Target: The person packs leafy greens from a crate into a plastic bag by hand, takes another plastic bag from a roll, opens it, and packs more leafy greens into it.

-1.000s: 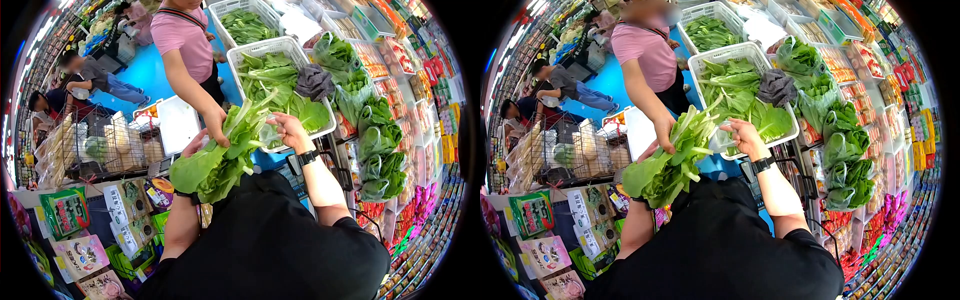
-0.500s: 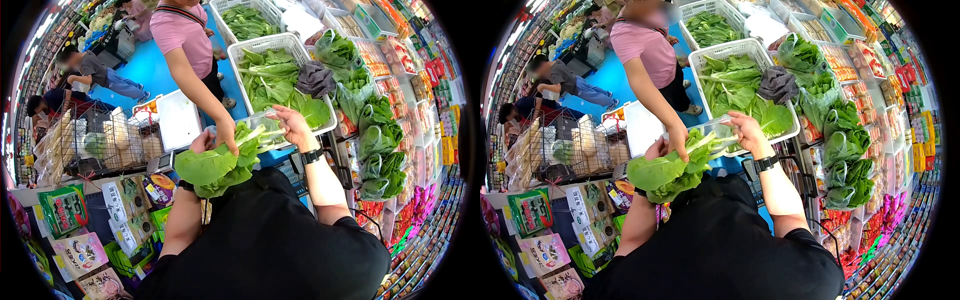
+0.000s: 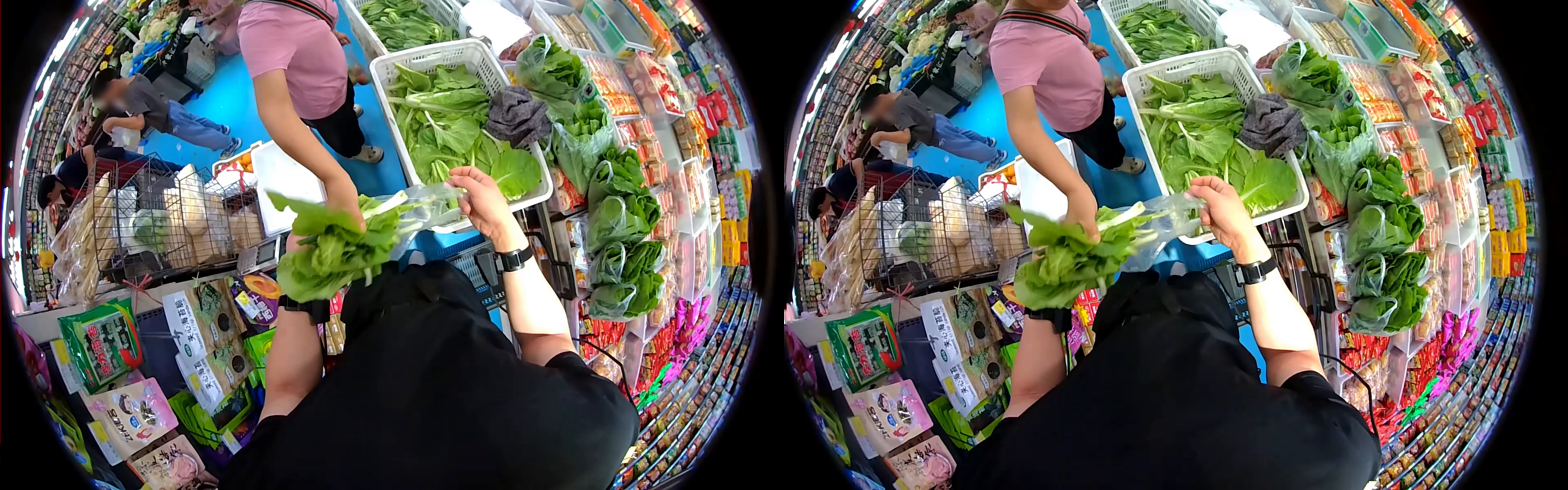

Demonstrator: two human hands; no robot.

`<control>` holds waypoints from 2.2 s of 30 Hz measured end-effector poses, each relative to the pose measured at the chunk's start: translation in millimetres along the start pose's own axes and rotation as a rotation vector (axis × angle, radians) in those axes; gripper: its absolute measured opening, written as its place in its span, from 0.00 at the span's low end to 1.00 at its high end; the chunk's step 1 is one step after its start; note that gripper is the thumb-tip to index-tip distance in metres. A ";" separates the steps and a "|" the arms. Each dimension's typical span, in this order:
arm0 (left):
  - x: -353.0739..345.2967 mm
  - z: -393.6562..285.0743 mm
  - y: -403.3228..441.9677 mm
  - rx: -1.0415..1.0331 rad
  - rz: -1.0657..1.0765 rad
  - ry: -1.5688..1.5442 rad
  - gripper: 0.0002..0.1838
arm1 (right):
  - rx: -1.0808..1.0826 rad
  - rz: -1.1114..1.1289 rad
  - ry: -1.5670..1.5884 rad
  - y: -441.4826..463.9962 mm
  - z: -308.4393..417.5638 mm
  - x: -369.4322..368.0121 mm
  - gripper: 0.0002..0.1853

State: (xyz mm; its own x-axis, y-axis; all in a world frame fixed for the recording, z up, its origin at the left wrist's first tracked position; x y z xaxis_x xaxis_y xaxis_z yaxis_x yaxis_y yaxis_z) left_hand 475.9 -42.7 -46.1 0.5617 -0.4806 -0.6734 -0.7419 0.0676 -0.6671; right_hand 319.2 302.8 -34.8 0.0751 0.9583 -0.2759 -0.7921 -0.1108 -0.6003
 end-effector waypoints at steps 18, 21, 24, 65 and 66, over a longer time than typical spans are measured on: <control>5.0 -39.8 -7.5 -0.237 -0.084 -0.042 0.22 | 0.088 0.065 -0.044 -12.2 8.8 -37.1 0.11; -2.2 -41.8 1.4 -0.251 -0.021 -0.079 0.23 | 0.070 0.045 -0.018 -9.8 5.8 -43.9 0.12; -6.6 -42.0 10.7 -0.282 -0.128 -0.115 0.24 | 0.069 0.021 0.016 -6.5 3.2 -48.2 0.13; -8.1 -21.0 17.1 -0.392 -0.308 0.295 0.16 | 0.258 0.135 -0.314 0.1 -3.2 -89.0 0.20; -8.6 -20.0 17.3 -0.389 -0.314 0.282 0.16 | 0.234 0.134 -0.322 -4.3 0.1 -89.4 0.21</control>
State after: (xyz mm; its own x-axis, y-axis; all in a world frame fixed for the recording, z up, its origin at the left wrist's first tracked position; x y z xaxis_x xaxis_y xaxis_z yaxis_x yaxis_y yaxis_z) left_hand 450.9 -54.9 -45.5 0.6970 -0.6439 -0.3155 -0.6654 -0.4170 -0.6191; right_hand 315.9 217.7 -7.4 -0.2015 0.9770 -0.0692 -0.9011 -0.2126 -0.3779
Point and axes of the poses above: each hand's wrist, its own y-axis towards the middle knuckle, its own x-axis out of the back of the hand, z = x × y, the point moved 3 cm from there along y, towards the middle knuckle, and after that the axes turned 14 degrees about -z, right-handed, at the moved point
